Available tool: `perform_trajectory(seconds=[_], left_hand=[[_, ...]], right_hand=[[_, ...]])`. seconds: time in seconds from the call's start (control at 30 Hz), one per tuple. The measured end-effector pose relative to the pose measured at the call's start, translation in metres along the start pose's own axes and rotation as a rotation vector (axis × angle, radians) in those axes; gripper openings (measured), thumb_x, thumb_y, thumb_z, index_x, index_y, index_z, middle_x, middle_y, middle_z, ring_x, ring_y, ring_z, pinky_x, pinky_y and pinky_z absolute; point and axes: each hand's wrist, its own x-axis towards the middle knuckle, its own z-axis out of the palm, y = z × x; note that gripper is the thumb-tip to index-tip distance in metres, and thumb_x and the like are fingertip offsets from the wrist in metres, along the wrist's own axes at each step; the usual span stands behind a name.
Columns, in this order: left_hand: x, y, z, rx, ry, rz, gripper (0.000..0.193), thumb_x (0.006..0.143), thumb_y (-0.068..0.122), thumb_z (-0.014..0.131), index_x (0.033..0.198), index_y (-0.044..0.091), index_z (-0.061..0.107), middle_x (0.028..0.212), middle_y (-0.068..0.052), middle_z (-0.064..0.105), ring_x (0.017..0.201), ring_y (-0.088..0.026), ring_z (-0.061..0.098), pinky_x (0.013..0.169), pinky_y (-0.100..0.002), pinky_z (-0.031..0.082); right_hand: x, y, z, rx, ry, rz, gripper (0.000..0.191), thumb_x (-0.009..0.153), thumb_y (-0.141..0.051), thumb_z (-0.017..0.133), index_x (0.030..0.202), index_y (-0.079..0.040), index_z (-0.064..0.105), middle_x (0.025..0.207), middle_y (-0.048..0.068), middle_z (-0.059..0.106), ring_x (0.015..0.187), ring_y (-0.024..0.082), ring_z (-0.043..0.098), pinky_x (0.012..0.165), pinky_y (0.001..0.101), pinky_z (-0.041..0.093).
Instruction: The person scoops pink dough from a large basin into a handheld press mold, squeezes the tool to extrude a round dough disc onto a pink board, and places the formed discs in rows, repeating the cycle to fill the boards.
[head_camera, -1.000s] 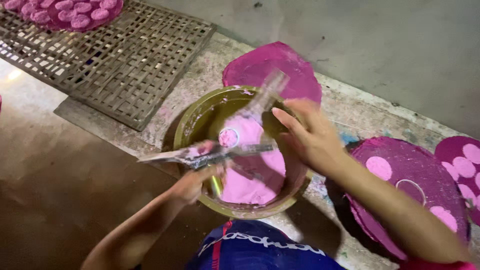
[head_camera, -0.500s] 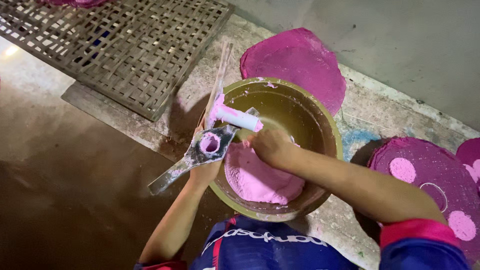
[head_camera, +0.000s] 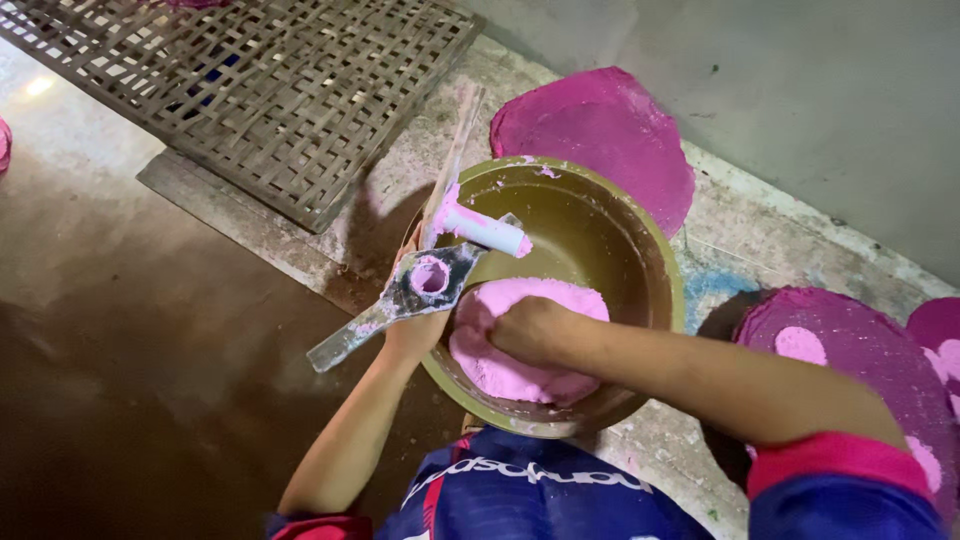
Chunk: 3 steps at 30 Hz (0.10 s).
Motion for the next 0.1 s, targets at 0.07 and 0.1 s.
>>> perform_trajectory(seconds=[0.07, 0.1], left_hand=[[-0.001, -0.001, 0.002, 0.064, -0.017, 0.029, 0.071, 0.093, 0.023, 0.077, 0.153, 0.003, 0.044, 0.147, -0.022, 0.057, 0.133, -0.036, 0.056, 0.112, -0.047, 0.044], [0.0, -0.001, 0.003, 0.107, -0.044, 0.01, 0.071, 0.093, 0.027, 0.077, 0.153, 0.006, 0.045, 0.149, -0.022, 0.056, 0.136, -0.036, 0.054, 0.115, -0.048, 0.042]], right_hand=[[-0.035, 0.01, -0.001, -0.114, -0.044, -0.057, 0.042, 0.105, -0.044, 0.047, 0.109, -0.016, 0.079, 0.097, 0.02, 0.075, 0.088, 0.035, 0.072, 0.085, 0.0478, 0.055], [-0.049, 0.014, -0.004, -0.134, -0.044, -0.093, 0.034, 0.096, -0.035, 0.052, 0.116, -0.022, 0.077, 0.101, 0.017, 0.076, 0.092, 0.033, 0.074, 0.086, 0.0462, 0.056]])
